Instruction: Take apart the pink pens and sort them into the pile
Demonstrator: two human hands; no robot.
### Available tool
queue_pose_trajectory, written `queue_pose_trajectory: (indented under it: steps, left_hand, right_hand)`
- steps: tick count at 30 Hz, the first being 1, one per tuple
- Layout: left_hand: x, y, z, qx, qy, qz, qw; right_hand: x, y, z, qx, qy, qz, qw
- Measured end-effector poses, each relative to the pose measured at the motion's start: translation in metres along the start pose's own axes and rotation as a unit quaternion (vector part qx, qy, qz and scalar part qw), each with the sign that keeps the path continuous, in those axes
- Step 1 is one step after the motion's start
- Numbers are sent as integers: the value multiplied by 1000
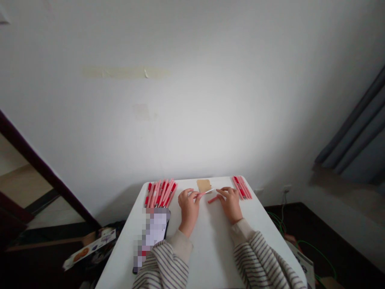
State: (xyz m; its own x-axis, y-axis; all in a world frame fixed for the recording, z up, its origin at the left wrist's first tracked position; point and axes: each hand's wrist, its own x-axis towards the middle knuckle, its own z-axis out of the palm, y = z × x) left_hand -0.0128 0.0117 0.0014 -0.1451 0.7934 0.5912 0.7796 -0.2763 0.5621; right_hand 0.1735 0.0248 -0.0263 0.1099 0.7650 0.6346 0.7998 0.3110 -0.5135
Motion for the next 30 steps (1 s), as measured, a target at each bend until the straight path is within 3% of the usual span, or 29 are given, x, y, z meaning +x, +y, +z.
queue_pose_trajectory:
  steps: [12, 30]
  left_hand:
    - [0, 2, -3, 29, -4, -17, 999]
    - [2, 3, -4, 44, -11, -21, 999]
  right_hand:
    - [-4, -3, -1, -48, -68, -15, 996]
    - [7, 7, -2, 54, 25, -5, 998]
